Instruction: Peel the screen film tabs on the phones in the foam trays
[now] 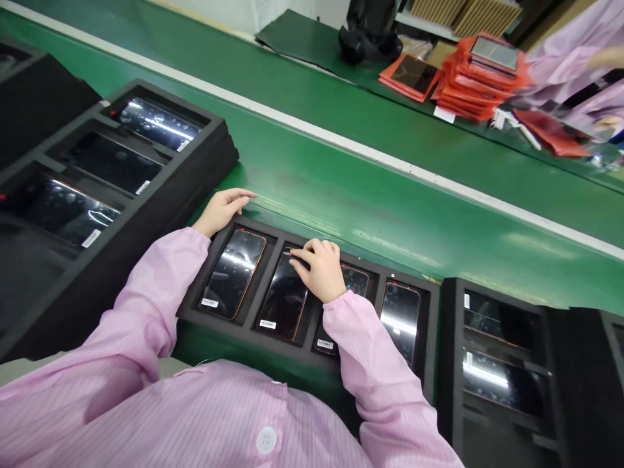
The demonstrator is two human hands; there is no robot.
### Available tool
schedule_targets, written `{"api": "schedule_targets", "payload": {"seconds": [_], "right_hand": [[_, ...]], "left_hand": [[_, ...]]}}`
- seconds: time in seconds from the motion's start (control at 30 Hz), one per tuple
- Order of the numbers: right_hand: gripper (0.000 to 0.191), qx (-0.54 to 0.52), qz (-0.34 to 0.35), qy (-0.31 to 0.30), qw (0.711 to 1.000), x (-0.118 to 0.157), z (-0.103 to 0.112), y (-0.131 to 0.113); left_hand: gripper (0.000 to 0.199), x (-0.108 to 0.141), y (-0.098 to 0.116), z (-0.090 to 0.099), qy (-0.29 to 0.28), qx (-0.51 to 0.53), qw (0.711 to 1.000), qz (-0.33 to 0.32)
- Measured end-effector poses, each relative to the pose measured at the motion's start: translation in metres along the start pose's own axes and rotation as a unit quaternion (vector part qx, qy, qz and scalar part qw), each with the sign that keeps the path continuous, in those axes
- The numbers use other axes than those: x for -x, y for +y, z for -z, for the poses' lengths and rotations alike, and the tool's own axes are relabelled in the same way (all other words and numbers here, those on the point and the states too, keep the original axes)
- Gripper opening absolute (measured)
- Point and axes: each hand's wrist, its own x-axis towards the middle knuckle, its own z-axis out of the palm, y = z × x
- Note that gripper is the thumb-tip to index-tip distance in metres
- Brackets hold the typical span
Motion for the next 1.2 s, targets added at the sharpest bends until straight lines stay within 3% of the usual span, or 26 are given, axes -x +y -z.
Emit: {"api": "schedule_targets", "payload": {"seconds": [0.17, 0.3, 0.63, 0.73, 0.83, 0.9, 1.03, 1.2], "right_hand": [[0.011, -0.142, 0.061, -0.013, 0.988, 0.002, 0.01, 0.015], [0.01, -0.226, 0.034, -0.021, 0.973, 0.005, 0.019, 0.026], [0.009, -0.279, -0.01, 0.008, 0.96, 0.004, 0.021, 0.027], [0.049, -0.269, 0.01, 0.048, 0.962, 0.006, 0.019, 0.022], [0.054, -0.297, 0.02, 0.074, 0.952, 0.01, 0.016, 0.012], [0.05, -0.399, -0.029, 0.039, 0.916, 0.012, 0.013, 0.005], [0.03, -0.586, -0.14, -0.051, 0.796, 0.013, 0.009, -0.002], [0.024, -0.684, -0.165, -0.131, 0.698, 0.014, 0.009, -0.004]], "left_hand": [[0.027, -0.001, -0.003, 0.0, 0.008, -0.004, 1.0, -0.004], [0.028, -0.002, -0.004, 0.0, 0.004, -0.002, 1.0, 0.0], [0.027, -0.003, -0.002, 0.001, 0.015, -0.012, 1.0, 0.001], [0.025, -0.002, -0.003, 0.001, 0.015, -0.01, 1.0, -0.009], [0.024, -0.002, -0.003, 0.0, 0.018, -0.017, 1.0, -0.015], [0.024, -0.001, -0.004, 0.0, 0.026, -0.025, 0.999, -0.019], [0.025, -0.001, -0.004, 0.001, 0.037, -0.032, 0.999, -0.021], [0.027, 0.001, -0.003, 0.002, 0.035, -0.034, 0.999, -0.013]]}}
